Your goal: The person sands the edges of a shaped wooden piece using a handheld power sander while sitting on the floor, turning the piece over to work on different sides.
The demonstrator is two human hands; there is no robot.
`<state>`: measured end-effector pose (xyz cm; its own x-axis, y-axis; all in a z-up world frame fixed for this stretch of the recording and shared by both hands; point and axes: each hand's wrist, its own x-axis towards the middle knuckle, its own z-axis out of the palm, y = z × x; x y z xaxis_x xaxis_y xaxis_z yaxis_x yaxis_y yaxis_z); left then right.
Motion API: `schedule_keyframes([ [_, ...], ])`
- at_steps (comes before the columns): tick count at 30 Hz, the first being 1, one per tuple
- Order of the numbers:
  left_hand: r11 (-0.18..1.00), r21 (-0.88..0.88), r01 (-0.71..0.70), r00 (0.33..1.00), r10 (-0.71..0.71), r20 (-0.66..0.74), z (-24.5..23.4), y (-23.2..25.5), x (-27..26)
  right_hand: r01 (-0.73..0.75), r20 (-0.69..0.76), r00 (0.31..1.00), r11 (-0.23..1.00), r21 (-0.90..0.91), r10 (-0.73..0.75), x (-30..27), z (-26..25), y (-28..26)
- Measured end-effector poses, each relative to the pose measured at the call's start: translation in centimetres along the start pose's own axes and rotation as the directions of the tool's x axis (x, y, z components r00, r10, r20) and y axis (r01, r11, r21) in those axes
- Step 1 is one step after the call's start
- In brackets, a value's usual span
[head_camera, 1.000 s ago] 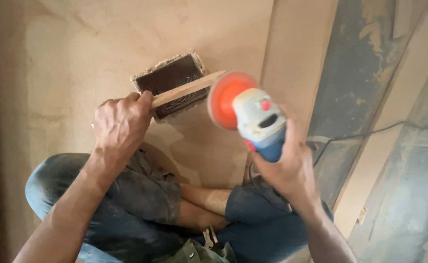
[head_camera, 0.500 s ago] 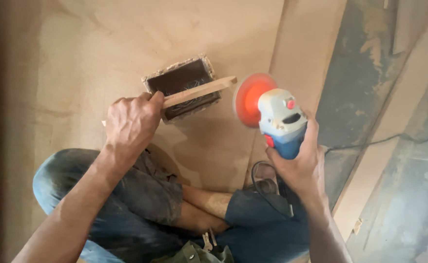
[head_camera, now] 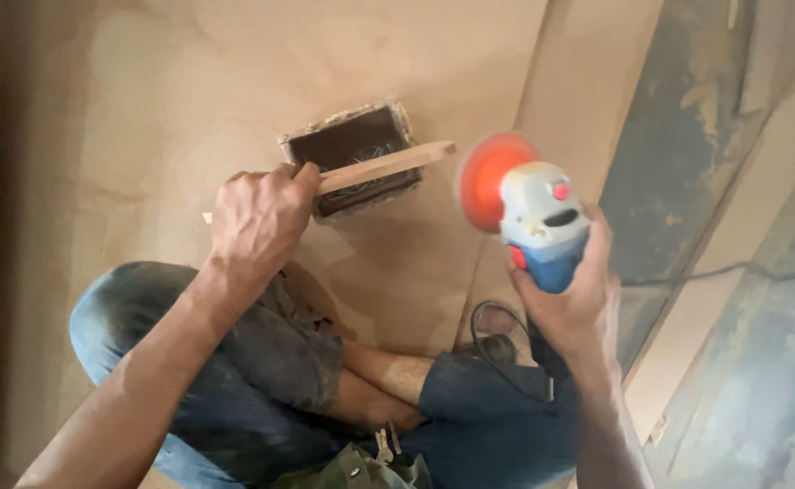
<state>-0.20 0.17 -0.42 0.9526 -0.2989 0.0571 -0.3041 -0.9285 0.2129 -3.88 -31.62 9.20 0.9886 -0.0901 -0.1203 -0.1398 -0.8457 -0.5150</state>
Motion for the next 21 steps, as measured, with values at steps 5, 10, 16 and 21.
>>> schedule_keyframes([
  [5, 1.000, -0.017, 0.012, 1.000, -0.012, 0.026, 0.6, -0.1, 0.0, 0.104, -0.003, 0.995, 0.994, 0.039, -0.104, -1.0, 0.6, -0.6],
  [10, 1.000, -0.021, 0.012, 0.999, -0.011, 0.034, 0.3, -0.1, 0.1, 0.189, 0.085, 0.977, 0.981, 0.050, -0.193, -2.0, 1.7, -2.3],
  [16, 1.000, -0.018, 0.013, 0.999, -0.012, 0.046, 0.3, -0.1, 0.1, 0.013, 0.092, 0.996, 0.999, 0.032, -0.016, -0.7, 0.7, -0.9],
  [21, 1.000, 0.010, -0.001, 1.000, 0.001, 0.030, 0.4, -0.1, 0.1, 0.066, 0.010, 0.998, 0.996, 0.061, -0.067, 0.9, -0.3, 0.8],
])
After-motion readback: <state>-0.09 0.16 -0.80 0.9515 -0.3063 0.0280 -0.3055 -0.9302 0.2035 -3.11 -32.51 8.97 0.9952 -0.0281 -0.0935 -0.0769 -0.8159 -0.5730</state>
